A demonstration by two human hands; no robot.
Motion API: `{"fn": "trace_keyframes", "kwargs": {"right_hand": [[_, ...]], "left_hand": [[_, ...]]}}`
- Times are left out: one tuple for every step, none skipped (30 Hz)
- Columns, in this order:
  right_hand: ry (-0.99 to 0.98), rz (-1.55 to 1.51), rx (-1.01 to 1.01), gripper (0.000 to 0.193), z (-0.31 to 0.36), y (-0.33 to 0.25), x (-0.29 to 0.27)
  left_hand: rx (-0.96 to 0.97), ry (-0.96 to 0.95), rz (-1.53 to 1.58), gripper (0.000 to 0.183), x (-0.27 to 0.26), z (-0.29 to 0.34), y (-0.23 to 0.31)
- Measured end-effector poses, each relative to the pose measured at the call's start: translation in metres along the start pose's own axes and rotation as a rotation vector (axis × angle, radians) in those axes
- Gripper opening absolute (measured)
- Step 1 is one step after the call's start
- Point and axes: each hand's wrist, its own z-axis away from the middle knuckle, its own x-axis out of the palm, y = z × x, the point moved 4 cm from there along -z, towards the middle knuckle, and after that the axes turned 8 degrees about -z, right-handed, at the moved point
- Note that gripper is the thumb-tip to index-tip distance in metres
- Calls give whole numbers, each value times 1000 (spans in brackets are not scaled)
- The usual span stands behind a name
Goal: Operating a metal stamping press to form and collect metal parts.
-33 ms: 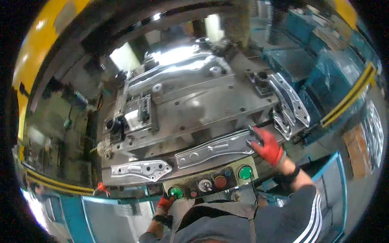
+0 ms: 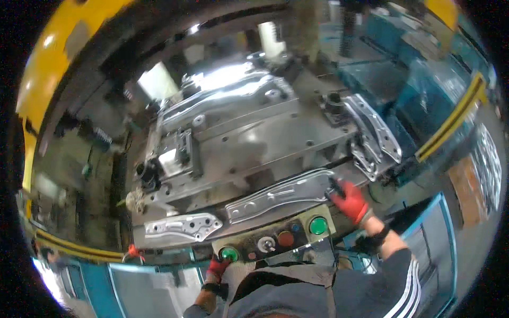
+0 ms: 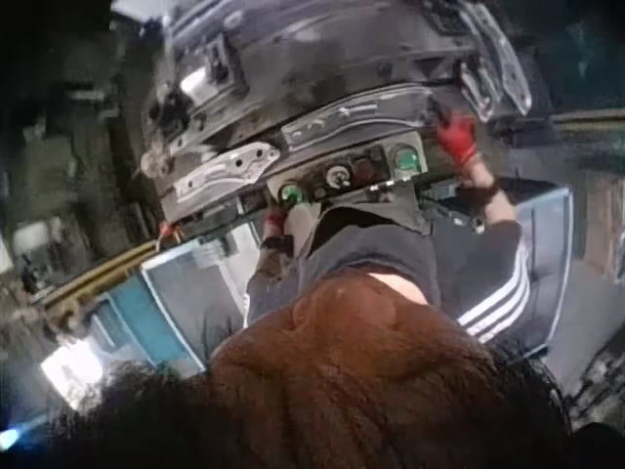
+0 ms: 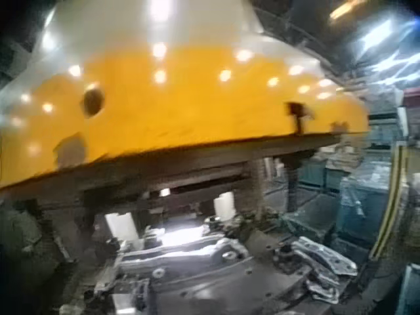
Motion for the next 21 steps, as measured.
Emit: {"fn": "trace_keyframes", "kwargs": {"right_hand": [[-43, -119, 122, 55, 23, 44, 7], [23, 114, 195, 51, 49, 110, 25], [-141, -146, 343, 50, 66, 190, 53], [-352, -182, 486, 48, 63, 197, 78], [-404, -95, 379, 50, 62, 245, 124], [-405, -4, 298, 58, 73, 300, 151], [-468, 38, 535, 58, 55, 239, 165], [-259, -21, 395, 59, 51, 219, 158], [-108, 0, 394, 60, 55, 237, 157], [29, 35, 412, 62, 65, 259, 150], [-34, 20, 418, 62, 65, 246, 144], [-122, 6, 408, 63, 61, 210, 133], [-203, -1, 405, 63, 63, 184, 118], [-230, 9, 409, 63, 64, 179, 111], [-260, 21, 410, 63, 66, 176, 106], [-294, 33, 407, 63, 65, 173, 101], [-317, 35, 410, 63, 65, 168, 99], [-344, 39, 409, 63, 63, 162, 97], [-376, 44, 403, 62, 60, 157, 97], [-336, 67, 409, 62, 59, 169, 101], [-300, 91, 408, 62, 54, 181, 104]], "left_hand": [[19, -27, -20, 72, 9, -9, 5], [1, -69, 1, 72, 13, -22, 17], [-19, -101, 24, 71, 16, -32, 29], [-44, -117, 31, 70, 19, -37, 35], [-36, -125, 33, 70, 23, -50, 54], [10, -161, 20, 69, 38, -79, 91], [-42, -111, -16, 68, 26, -72, 95], [-15, -103, -42, 68, 24, -82, 124], [50, -119, -74, 67, 32, -100, 166], [119, -152, -95, 66, 46, -114, 206], [139, -150, -116, 66, 48, -118, 224], [141, -142, -129, 65, 47, -118, 233], [166, -154, -138, 64, 51, -120, 248], [181, -157, -142, 64, 55, -120, 261], [194, -165, -142, 63, 59, -120, 271], [208, -168, -140, 62, 64, -120, 282], [209, -170, -141, 62, 66, -119, 287], [208, -166, -135, 61, 66, -118, 289], [201, -151, -132, 60, 67, -118, 288], [203, -149, -126, 60, 70, -116, 286], [201, -139, -111, 59, 69, -117, 284]]}}
